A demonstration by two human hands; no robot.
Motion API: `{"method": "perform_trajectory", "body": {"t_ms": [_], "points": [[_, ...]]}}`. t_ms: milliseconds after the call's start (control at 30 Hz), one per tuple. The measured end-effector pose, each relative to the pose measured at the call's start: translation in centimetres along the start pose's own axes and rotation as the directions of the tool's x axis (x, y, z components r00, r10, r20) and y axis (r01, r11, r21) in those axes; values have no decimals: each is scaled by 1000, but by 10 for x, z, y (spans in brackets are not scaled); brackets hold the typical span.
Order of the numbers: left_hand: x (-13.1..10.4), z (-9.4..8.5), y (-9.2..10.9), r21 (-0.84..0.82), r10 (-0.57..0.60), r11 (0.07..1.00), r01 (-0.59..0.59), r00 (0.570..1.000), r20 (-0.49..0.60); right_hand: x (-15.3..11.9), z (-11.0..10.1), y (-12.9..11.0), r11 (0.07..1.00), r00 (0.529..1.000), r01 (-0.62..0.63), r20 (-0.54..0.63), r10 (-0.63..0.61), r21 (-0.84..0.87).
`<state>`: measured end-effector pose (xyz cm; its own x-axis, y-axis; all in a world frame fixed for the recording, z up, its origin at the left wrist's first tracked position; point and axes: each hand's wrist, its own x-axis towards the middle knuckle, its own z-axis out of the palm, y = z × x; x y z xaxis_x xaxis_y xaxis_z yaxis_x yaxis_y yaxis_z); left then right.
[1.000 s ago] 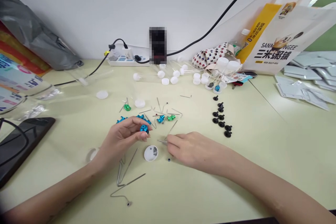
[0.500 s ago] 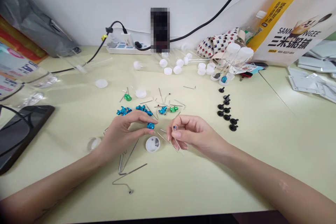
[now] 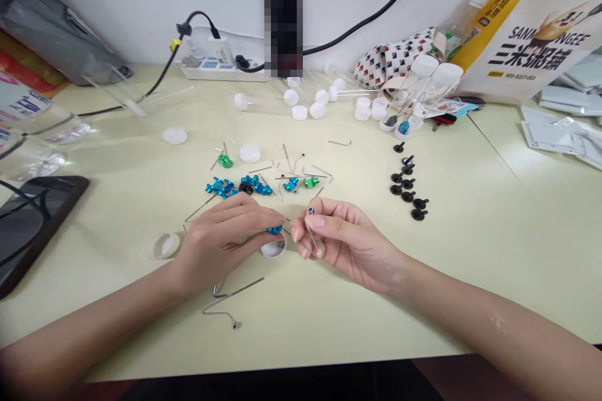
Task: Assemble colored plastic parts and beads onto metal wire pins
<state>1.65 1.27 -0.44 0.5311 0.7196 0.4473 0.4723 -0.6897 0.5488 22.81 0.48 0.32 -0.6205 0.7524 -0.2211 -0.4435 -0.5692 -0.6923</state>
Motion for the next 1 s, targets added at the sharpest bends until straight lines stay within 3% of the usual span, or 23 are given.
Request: {"method": "perform_trajectory", "body": {"t_ms": [133, 433, 700, 867, 1000], "points": [[-2, 2, 0, 46, 121, 992, -122, 993, 16, -1, 1, 3, 999, 998, -22, 58, 20, 36], [-6, 3, -2, 45, 208, 977, -208, 978, 16, -2, 2, 6, 997, 996, -26, 87, 20, 67], [-1, 0, 3, 58, 166, 985, -163, 985, -49, -1, 1, 4, 995, 999, -32, 38, 29, 92], [0, 1, 4, 72, 198, 978, -194, 979, -52, 0, 1, 7, 998, 1000, -22, 17, 21, 55], [-1, 2, 3, -25, 95, 995, -97, 994, -54, 0, -1, 6, 1000, 1000, 10, 7, -10, -21]]}}
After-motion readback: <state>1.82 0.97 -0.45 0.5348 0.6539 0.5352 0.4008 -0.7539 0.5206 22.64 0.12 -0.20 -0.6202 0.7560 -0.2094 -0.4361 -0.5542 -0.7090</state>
